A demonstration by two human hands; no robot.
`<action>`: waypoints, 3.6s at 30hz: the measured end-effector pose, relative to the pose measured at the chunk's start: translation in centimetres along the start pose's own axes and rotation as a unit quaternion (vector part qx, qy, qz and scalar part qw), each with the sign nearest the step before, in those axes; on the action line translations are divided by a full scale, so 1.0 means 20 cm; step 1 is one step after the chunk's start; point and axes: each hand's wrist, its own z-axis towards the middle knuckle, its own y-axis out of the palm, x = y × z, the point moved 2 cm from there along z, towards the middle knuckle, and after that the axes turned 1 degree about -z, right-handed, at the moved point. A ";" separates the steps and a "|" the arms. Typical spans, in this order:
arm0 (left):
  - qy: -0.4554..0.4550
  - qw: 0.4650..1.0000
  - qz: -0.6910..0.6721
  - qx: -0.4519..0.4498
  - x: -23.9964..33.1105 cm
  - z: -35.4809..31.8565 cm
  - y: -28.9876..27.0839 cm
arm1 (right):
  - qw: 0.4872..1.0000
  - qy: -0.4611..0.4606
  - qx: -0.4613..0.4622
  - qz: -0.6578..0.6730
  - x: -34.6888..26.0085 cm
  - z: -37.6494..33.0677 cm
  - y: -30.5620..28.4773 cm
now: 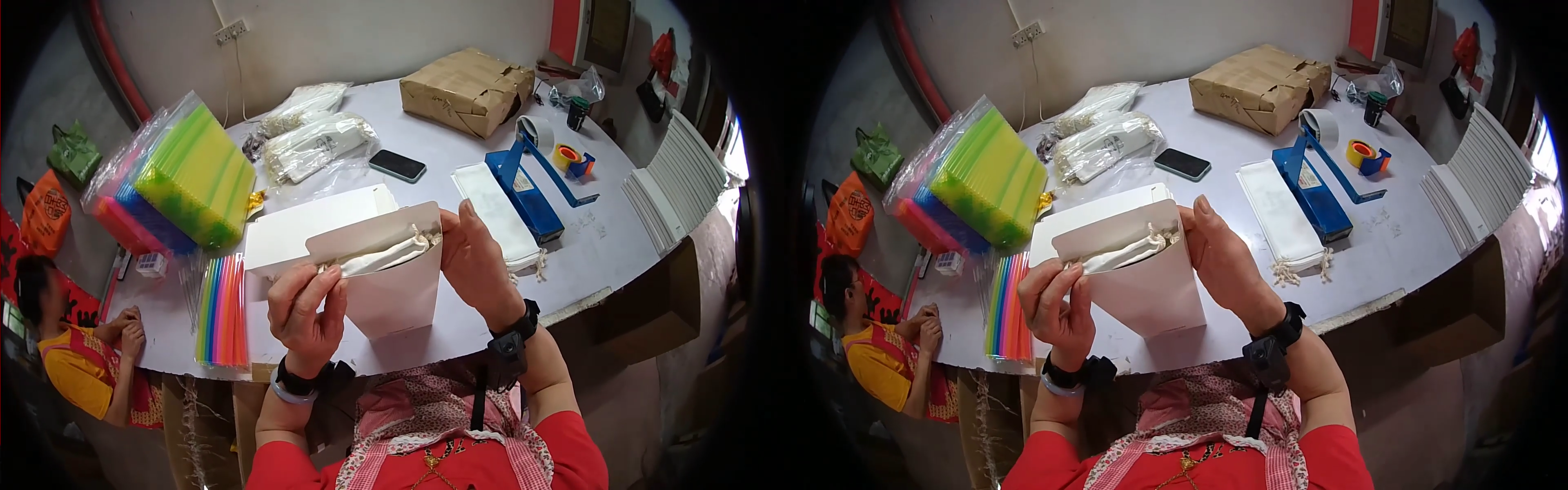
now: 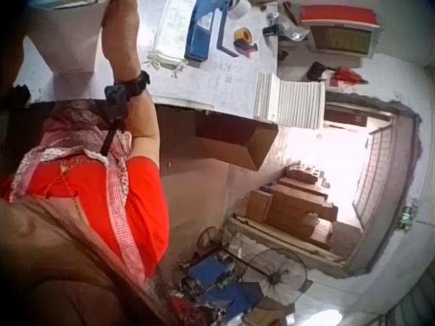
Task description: The person folds a white paper box, inserts a bundle of colorful straws and a small white pouch into it, and then folds the top flap to close the box.
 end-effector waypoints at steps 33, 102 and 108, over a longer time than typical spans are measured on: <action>-0.224 0.804 -0.511 -0.205 -0.14 0.14 0.08 | 0.717 -0.371 -0.178 -0.563 -0.05 -0.07 0.07; -0.422 0.743 -0.473 -0.216 -0.04 0.20 0.02 | 0.884 -0.086 -0.039 -0.457 -0.18 -0.08 0.09; -0.433 0.709 -0.485 -0.273 -0.09 0.29 0.02 | 0.893 -0.032 -0.043 -0.447 -0.20 -0.05 0.08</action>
